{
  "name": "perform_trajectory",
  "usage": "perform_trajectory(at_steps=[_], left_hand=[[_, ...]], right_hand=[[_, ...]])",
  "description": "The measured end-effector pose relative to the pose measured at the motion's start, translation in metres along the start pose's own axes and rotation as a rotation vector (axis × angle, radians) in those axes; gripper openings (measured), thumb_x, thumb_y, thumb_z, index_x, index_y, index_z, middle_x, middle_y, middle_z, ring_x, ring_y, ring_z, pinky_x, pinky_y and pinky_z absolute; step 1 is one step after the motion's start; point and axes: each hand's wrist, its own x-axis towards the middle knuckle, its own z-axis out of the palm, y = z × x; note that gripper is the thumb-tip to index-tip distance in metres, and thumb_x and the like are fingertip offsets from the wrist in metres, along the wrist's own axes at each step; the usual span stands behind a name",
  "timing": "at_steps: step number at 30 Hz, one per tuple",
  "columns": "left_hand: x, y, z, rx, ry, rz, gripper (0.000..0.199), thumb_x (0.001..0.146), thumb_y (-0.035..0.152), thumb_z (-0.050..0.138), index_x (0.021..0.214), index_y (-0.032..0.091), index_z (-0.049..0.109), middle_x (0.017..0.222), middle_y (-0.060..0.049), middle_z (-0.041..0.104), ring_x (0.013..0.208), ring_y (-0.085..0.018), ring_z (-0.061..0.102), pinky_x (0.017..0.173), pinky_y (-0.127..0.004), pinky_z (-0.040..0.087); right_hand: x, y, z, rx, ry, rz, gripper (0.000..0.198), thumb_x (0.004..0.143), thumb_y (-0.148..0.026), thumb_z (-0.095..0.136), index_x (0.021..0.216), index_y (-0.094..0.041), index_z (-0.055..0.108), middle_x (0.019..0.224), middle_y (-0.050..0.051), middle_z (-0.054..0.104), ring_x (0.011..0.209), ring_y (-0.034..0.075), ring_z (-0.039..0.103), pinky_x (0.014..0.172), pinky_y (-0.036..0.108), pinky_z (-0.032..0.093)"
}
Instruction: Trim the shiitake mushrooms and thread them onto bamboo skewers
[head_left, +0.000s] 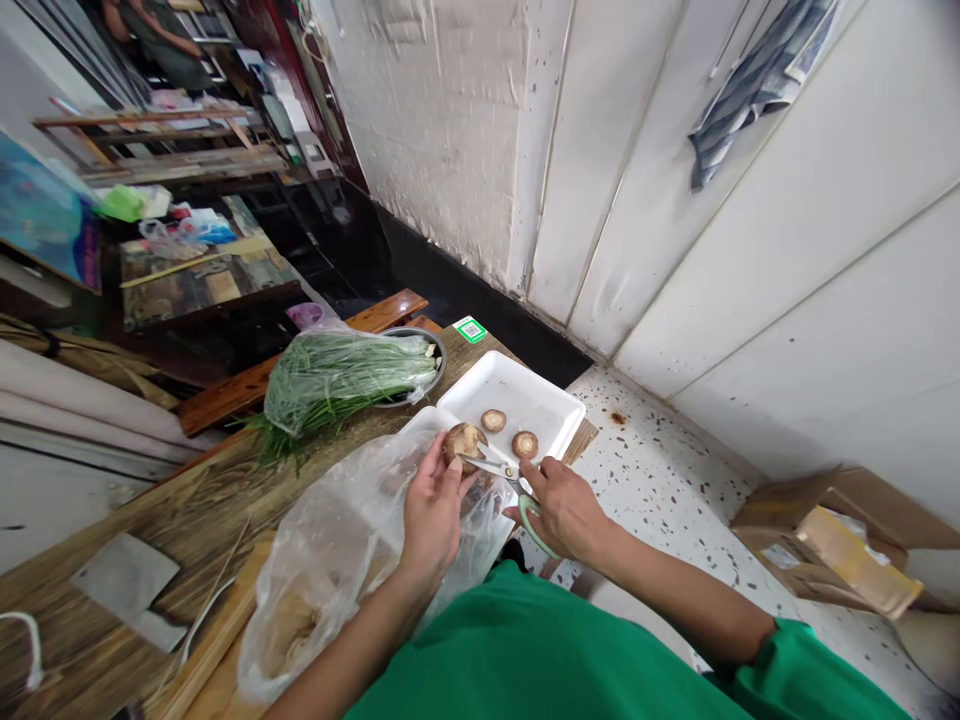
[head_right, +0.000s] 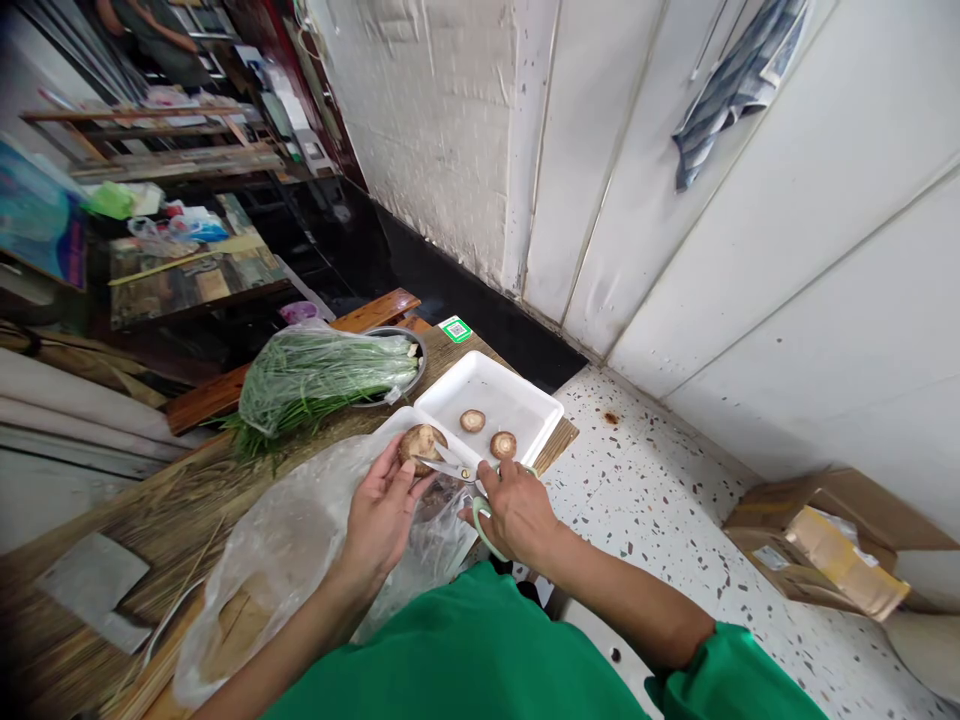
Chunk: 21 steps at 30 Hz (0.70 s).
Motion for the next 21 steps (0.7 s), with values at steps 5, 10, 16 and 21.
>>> perform_trajectory(at_steps=[5, 10, 16, 21], left_hand=[[-0.006, 0.002, -0.002, -0.01, 0.001, -0.02, 0.055, 0.074, 0.025, 0.06, 0.127, 0.022, 0.045, 0.132, -0.008, 0.049, 0.118, -0.025, 0.047, 0.092, -0.039, 0.046], [-0.01, 0.002, -0.005, -0.024, -0.012, -0.062, 0.054, 0.074, 0.025, 0.061, 0.125, 0.02, 0.046, 0.132, -0.009, 0.048, 0.118, -0.026, 0.047, 0.091, -0.04, 0.046], [-0.008, -0.008, -0.011, -0.077, -0.03, -0.119, 0.053, 0.072, 0.024, 0.063, 0.123, 0.018, 0.048, 0.125, -0.011, 0.054, 0.115, -0.028, 0.049, 0.091, -0.044, 0.046], [0.003, -0.018, -0.015, -0.095, -0.045, -0.217, 0.041, 0.071, 0.019, 0.062, 0.111, 0.017, 0.054, 0.116, -0.01, 0.06, 0.108, -0.026, 0.055, 0.091, -0.046, 0.046]], right_hand=[[-0.003, -0.006, -0.002, -0.002, -0.045, -0.017, 0.059, 0.086, -0.054, 0.038, 0.12, -0.008, 0.047, 0.09, 0.016, 0.056, 0.075, 0.023, 0.054, 0.063, 0.032, 0.043], [-0.009, -0.009, 0.005, -0.047, -0.067, -0.047, 0.059, 0.087, -0.055, 0.035, 0.116, -0.006, 0.049, 0.084, 0.015, 0.059, 0.07, 0.024, 0.056, 0.057, 0.031, 0.041], [-0.011, -0.006, 0.015, -0.097, -0.086, -0.016, 0.043, 0.09, -0.045, 0.034, 0.101, -0.009, 0.055, 0.078, 0.013, 0.062, 0.062, 0.022, 0.059, 0.05, 0.028, 0.037], [-0.008, -0.003, 0.022, -0.102, -0.137, 0.021, 0.032, 0.091, -0.037, 0.037, 0.094, -0.011, 0.056, 0.076, 0.012, 0.063, 0.062, 0.021, 0.06, 0.051, 0.027, 0.037]])
